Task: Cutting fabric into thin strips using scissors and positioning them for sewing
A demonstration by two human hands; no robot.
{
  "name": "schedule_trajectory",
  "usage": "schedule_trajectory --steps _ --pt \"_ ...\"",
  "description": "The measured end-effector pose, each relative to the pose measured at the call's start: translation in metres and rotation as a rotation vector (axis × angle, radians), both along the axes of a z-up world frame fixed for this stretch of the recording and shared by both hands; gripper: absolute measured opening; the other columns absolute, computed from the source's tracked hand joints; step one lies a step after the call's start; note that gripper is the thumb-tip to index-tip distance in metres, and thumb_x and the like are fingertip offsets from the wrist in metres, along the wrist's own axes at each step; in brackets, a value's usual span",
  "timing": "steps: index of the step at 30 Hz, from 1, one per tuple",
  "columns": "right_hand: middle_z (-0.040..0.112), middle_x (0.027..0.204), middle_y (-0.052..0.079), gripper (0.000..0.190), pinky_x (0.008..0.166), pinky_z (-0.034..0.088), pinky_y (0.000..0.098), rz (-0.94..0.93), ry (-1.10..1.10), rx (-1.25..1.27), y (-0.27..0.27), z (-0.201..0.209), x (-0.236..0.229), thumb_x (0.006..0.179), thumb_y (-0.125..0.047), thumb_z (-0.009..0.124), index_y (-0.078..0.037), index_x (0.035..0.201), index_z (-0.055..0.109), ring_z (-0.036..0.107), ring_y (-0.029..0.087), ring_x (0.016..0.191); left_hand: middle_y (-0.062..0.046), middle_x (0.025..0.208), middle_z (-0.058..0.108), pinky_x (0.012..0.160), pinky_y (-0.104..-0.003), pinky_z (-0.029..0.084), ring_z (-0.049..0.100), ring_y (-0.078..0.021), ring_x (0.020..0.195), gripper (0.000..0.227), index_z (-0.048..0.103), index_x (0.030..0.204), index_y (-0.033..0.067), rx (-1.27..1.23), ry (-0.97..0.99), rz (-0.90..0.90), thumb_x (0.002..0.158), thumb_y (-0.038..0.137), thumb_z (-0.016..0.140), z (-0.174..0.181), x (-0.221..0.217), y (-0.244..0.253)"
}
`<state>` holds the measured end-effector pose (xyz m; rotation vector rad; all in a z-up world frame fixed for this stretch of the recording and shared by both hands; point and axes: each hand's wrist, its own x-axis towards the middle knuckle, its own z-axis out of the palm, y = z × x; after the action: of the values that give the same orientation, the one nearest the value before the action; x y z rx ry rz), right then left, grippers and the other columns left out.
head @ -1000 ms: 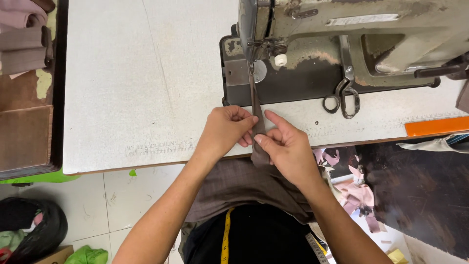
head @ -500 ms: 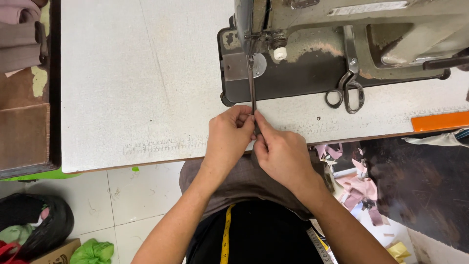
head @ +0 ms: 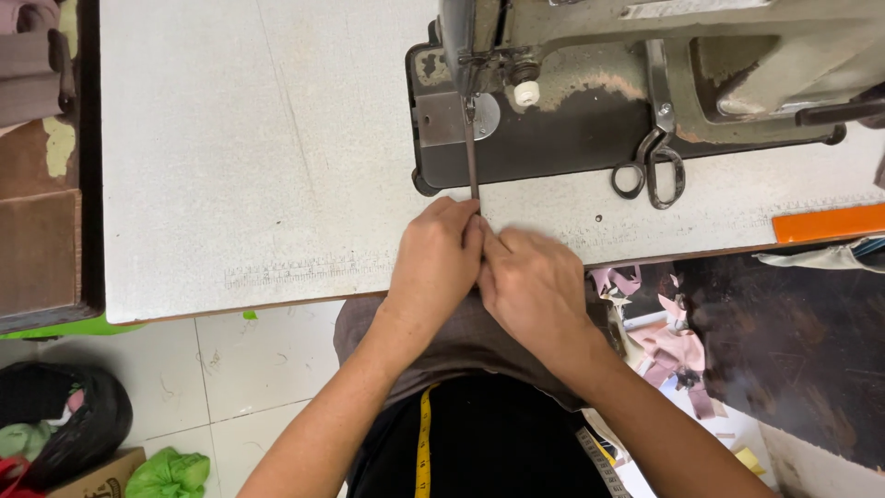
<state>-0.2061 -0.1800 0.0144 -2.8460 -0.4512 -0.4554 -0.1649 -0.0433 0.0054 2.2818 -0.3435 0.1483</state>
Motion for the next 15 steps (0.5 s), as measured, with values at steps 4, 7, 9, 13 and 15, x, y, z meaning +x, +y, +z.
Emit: schedule_trajectory --steps 4,7,9,13,15 --pt "0.055 0.085 0.002 0.016 0.074 0.040 0.0363 0.122 -0.100 0.142 -0.010 -0.012 0.006 0.082 -0.013 0.064 -0.009 0.091 0.077 0.055 0.023 0.081 -0.015 0.083 0.068 0.063 -0.036 0.063 0.074 -0.0311 0.074 0.024 0.074 0.111 -0.0061 0.136 -0.033 -0.066 0.094 0.003 0.061 0.002 -0.001 0.001" --pt "0.060 0.119 0.009 0.013 0.086 0.038 0.0400 0.166 -0.070 0.182 -0.011 -0.011 0.009 0.084 -0.012 0.062 -0.006 0.090 0.072 0.055 0.028 0.105 -0.015 0.082 0.066 0.060 -0.035 0.062 0.074 -0.0317 0.071 0.025 0.073 0.111 -0.0077 0.202 -0.060 -0.104 0.091 0.001 0.061 0.009 -0.005 0.002" --pt "0.060 0.139 0.012 0.014 0.091 0.037 0.0421 0.193 -0.056 0.186 -0.011 -0.009 0.010 0.084 -0.011 0.061 -0.003 0.093 0.069 0.054 0.032 0.117 -0.016 0.083 0.065 0.059 -0.038 0.063 0.073 -0.0351 0.070 0.026 0.072 0.111 -0.0090 0.223 -0.073 -0.120 0.090 0.000 0.060 0.009 -0.006 0.004" --pt "0.064 0.138 0.007 0.014 0.095 0.036 0.0423 0.214 -0.031 0.173 -0.014 -0.009 0.014 0.088 -0.016 0.061 -0.008 0.097 0.068 0.056 0.030 0.117 -0.018 0.083 0.067 0.061 -0.047 0.061 0.072 -0.0413 0.072 0.024 0.077 0.103 -0.0012 0.164 -0.015 -0.135 0.088 0.008 0.061 0.009 0.008 0.013" --pt "0.066 0.136 0.006 0.015 0.096 0.037 0.0428 0.208 -0.014 0.164 -0.015 -0.007 0.014 0.089 -0.019 0.061 -0.010 0.098 0.069 0.056 0.029 0.117 -0.019 0.083 0.068 0.063 -0.053 0.059 0.071 -0.0451 0.074 0.023 0.080 0.097 0.0045 0.145 0.042 -0.144 0.087 0.014 0.061 0.004 0.031 0.019"
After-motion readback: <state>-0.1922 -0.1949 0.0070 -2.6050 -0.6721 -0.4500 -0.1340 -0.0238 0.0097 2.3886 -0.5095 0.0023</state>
